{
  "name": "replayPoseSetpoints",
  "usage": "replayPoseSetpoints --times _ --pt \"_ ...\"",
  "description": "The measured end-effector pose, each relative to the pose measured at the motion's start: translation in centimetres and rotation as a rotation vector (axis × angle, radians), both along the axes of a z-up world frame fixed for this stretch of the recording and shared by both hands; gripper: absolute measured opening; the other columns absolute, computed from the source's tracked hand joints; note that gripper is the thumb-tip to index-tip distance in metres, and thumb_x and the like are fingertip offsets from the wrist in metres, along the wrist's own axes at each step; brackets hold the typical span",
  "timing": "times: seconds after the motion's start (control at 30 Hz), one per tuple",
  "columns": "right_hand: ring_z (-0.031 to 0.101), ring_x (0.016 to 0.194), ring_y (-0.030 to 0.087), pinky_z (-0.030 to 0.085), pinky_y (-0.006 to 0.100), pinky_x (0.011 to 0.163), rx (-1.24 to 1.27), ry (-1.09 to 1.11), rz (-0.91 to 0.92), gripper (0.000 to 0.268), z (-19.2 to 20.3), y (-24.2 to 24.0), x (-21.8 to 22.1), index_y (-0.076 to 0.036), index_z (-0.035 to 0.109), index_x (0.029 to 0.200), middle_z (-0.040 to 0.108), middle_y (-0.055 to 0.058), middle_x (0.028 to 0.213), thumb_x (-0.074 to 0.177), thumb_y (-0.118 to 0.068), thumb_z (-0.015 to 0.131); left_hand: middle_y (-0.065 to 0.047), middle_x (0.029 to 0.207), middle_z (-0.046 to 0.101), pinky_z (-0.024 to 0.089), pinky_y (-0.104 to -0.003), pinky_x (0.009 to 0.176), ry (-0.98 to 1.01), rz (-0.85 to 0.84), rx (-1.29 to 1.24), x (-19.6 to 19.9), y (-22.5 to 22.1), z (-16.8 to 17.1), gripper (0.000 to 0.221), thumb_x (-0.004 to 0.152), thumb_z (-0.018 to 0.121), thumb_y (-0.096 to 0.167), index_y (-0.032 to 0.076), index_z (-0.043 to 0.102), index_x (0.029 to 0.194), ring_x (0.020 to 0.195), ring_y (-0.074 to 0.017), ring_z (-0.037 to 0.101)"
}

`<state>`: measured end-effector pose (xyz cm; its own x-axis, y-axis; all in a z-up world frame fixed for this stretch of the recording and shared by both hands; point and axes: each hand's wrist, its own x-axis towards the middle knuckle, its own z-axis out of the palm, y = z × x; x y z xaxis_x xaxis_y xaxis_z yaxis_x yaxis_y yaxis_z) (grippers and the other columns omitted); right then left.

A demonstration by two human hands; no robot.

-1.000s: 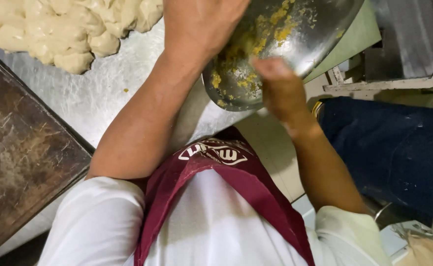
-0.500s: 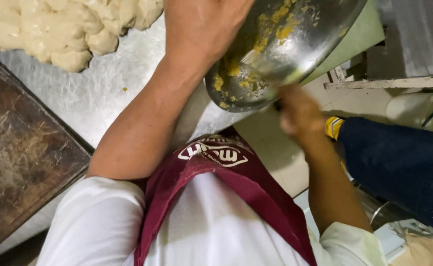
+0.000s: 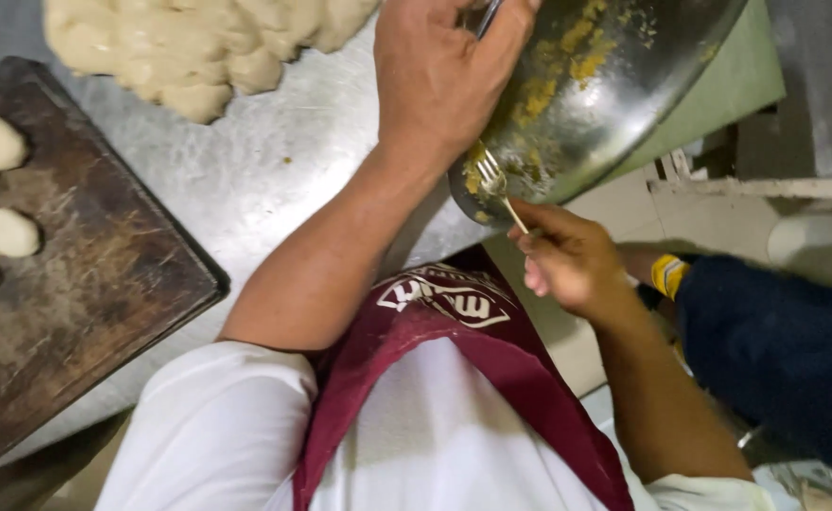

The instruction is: Filling small portions of dough with a mixture using a fork and sealing them into bun shapes on a production table.

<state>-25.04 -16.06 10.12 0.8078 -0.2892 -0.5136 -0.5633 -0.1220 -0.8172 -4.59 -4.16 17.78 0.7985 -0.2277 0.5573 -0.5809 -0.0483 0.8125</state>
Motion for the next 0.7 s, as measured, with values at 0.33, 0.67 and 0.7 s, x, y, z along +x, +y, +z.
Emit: replayPoseSetpoints --times 0.33,0.67,0.7 --pt "0.065 0.047 0.012 0.058 0.020 0.040 0.523 -0.251 -0.104 0.048 -2.3 -2.3 0.9 0.003 0.060 0.140 0.073 0.010 0.097 0.092 0.003 0.065 -0.005 0.128 0.073 0.057 -0.034 0.093 0.519 0.212 0.220 2.3 6.3 -11.1 0.058 0.094 0.052 0.064 0.025 0.064 0.135 0.111 -0.0205 0.074" --pt "0.054 0.044 0.015 0.044 0.024 0.038 0.292 -0.186 -0.159 0.051 -2.0 -2.4 2.0 -0.003 0.065 0.138 0.068 0.009 0.092 0.088 -0.002 0.066 -0.012 0.108 0.079 0.053 -0.039 0.083 0.519 0.220 0.704 0.9 23.4 -10.3 0.056 0.085 0.080 0.028 0.012 0.065 0.137 0.092 -0.0277 0.073" --pt "0.054 0.044 0.014 0.044 0.022 0.039 0.252 -0.209 -0.145 0.046 -1.8 -2.1 2.1 -0.003 0.066 0.137 0.069 0.008 0.092 0.091 -0.001 0.064 -0.005 0.104 0.080 0.054 -0.035 0.079 0.570 0.099 0.701 0.2 23.8 -8.0 0.033 0.089 0.078 0.026 0.016 0.073 0.120 0.090 -0.0198 0.073"
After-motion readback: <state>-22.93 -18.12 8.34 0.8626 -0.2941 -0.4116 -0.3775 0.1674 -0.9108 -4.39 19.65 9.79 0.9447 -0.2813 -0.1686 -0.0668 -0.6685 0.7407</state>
